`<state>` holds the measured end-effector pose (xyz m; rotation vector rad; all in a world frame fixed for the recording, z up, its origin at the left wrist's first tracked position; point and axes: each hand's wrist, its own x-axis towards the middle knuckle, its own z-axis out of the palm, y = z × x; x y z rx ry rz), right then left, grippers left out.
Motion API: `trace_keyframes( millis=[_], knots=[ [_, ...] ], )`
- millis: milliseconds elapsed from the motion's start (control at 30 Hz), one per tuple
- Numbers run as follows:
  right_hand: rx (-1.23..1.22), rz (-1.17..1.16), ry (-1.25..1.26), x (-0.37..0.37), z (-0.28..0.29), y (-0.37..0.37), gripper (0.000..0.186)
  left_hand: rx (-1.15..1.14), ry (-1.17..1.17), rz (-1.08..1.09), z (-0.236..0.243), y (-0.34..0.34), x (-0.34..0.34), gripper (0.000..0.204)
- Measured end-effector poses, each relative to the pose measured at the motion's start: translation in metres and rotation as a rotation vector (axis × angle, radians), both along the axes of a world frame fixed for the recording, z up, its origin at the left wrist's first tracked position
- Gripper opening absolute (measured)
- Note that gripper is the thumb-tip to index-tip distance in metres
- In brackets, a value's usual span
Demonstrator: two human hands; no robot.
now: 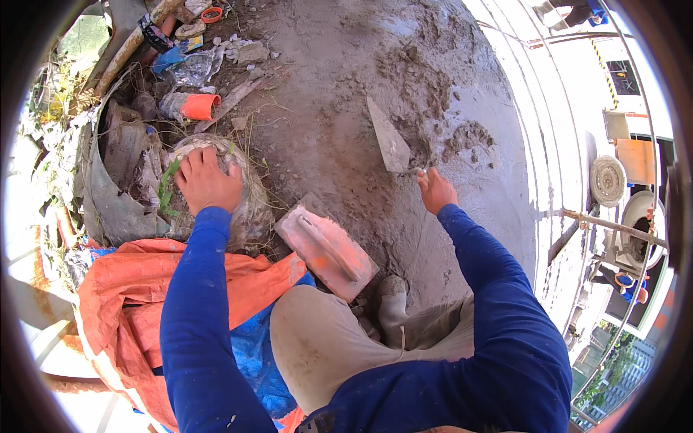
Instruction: The person applies and smooths wet cement on a curved wall using a trowel and a pink float. They repeatedly spread the material, level the surface, and scrape excess cement from the tools.
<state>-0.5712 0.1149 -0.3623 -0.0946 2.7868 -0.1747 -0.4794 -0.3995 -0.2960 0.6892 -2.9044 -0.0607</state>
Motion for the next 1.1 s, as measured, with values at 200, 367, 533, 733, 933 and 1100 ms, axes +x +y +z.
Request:
trace_keyframes(
  millis=[200,367,533,733,933,1100],
  knots=[
    [-0.014,0.114,-0.114,0.008,0.007,-0.055,0.039,-0.006,0.030,-0.008,-0.006,0.001,-0.001,0.045],
    [0.188,-0.031,-0.133,-0.021,0.023,0.027,0.043,-0.021,0.042,0.002,-0.005,-0.005,0.001,0.045],
    [0.287,-0.168,-0.077,-0.010,0.027,0.142,0.049,0.009,0.050,-0.022,-0.011,0.003,-0.003,0.044],
    [0.266,-0.152,-0.140,0.036,0.072,0.086,0.045,-0.004,-0.005,0.011,0.003,-0.006,0.005,0.045],
    [0.184,-0.062,-0.174,0.020,0.022,0.030,0.038,0.019,0.007,-0.022,-0.003,0.009,-0.005,0.045],
    [0.081,-0.028,-0.312,0.064,0.012,0.001,0.034,-0.040,0.011,0.006,-0.004,-0.005,0.002,0.045]
  ],
)
